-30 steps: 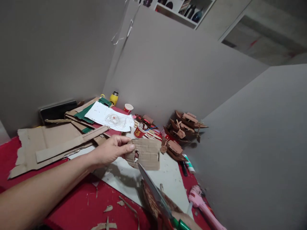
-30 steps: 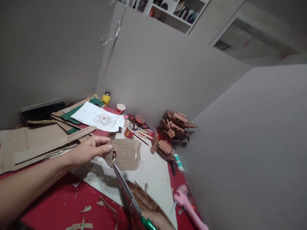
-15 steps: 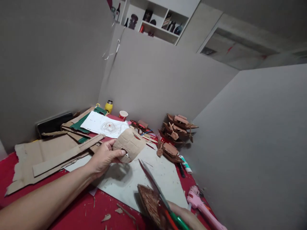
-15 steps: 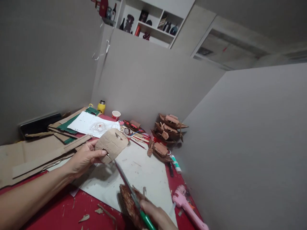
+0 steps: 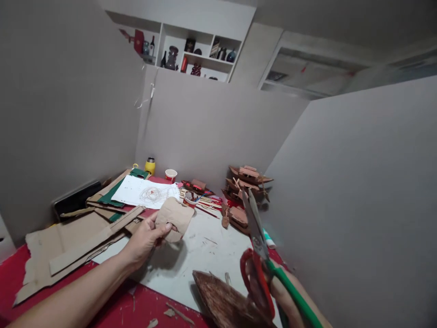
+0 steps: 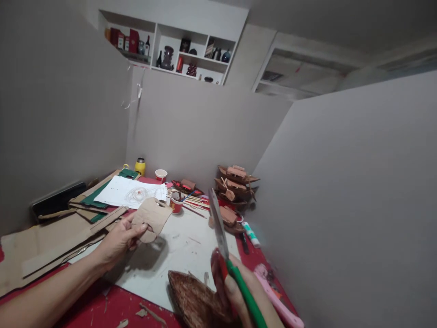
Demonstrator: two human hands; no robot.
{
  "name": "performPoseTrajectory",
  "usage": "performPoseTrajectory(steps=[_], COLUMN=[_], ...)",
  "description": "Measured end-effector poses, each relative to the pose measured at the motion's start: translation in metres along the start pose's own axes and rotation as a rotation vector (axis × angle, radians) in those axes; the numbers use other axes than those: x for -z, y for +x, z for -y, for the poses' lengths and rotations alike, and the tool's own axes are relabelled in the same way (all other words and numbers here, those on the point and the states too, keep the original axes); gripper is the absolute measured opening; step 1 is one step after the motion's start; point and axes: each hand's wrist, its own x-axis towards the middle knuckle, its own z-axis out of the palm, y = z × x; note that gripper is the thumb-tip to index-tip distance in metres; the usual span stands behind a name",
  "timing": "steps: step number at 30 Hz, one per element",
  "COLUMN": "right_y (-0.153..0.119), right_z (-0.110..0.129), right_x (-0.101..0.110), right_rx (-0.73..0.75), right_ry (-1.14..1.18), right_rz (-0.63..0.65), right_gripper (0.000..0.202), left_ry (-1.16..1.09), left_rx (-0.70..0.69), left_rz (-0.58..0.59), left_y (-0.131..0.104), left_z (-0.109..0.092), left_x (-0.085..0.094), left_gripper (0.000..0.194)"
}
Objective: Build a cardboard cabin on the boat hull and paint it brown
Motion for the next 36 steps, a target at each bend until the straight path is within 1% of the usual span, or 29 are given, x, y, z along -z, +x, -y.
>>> performPoseTrajectory(steps=[2, 4, 5, 6, 8, 10, 13, 15, 18, 21, 24, 26, 31, 33, 36], right_y=[0.006, 0.013, 0.017, 0.021, 0.028, 0.036, 0.044, 0.048, 0.05, 0.05, 0.053, 0.057, 0.061, 0.059, 0.051], right_z=[0.0, -0.002, -0.003, -0.005, -0.01, -0.017, -0.03, -0.037, -0.042, -0.043, -0.046, -0.051, -0.06, -0.059, -0.054], right_x=[0.01, 0.022, 0.029, 0.035, 0.048, 0.06, 0.07, 0.07, 0.058, 0.041, 0.028, 0.023, 0.027, 0.031, 0.034], right_rx=[0.005, 0.025, 0.042, 0.063, -0.004, -0.055, -0.102, -0.112, -0.099, -0.051, 0.003, 0.028, 0.107, 0.164, 0.274], right_ry=[0.001, -0.117, -0.239, -0.381, -0.702, -0.757, -0.778, -0.794, -0.816, -0.821, -0.814, -0.805, -0.754, -0.708, -0.629], right_rz=[-0.012, -0.016, -0.004, -0.017, -0.001, 0.004, 0.026, 0.04, 0.052, 0.064, 0.056, 0.039, -0.044, -0.122, -0.24], right_gripper=[0.049, 0.046, 0.043, 0.041, 0.038, 0.039, 0.038, 0.034, 0.034, 0.036, 0.033, 0.031, 0.026, 0.035, 0.058], left_ry=[0.049, 0.111, 0.143, 0.174, 0.231, 0.291, 0.379, 0.399, 0.367, 0.323, 0.288, 0.259, 0.202, 0.212, 0.249], left_rx=[0.002, 0.01, 0.016, 0.021, 0.036, 0.044, 0.021, 0.03, 0.092, 0.115, 0.174, 0.222, 0.281, 0.3, 0.327], left_rz=[0.024, 0.05, 0.061, 0.07, 0.086, 0.093, 0.103, 0.114, 0.148, 0.195, 0.224, 0.228, 0.215, 0.242, 0.306], left_y=[-0.001, -0.002, -0.002, -0.003, -0.003, -0.003, -0.002, -0.003, -0.006, -0.008, -0.009, -0.009, -0.01, -0.009, -0.008], left_z=[0.002, 0.003, 0.004, 0.004, 0.005, 0.004, 0.004, 0.005, 0.009, 0.016, 0.021, 0.024, 0.025, 0.026, 0.027], left_x=[0.0, -0.001, -0.002, -0.004, -0.01, -0.02, -0.043, -0.061, -0.086, -0.101, -0.106, -0.106, -0.106, -0.104, -0.102], left_gripper=[0.039, 0.039, 0.039, 0.038, 0.034, 0.03, 0.028, 0.029, 0.033, 0.03, 0.028, 0.03, 0.032, 0.03, 0.03])
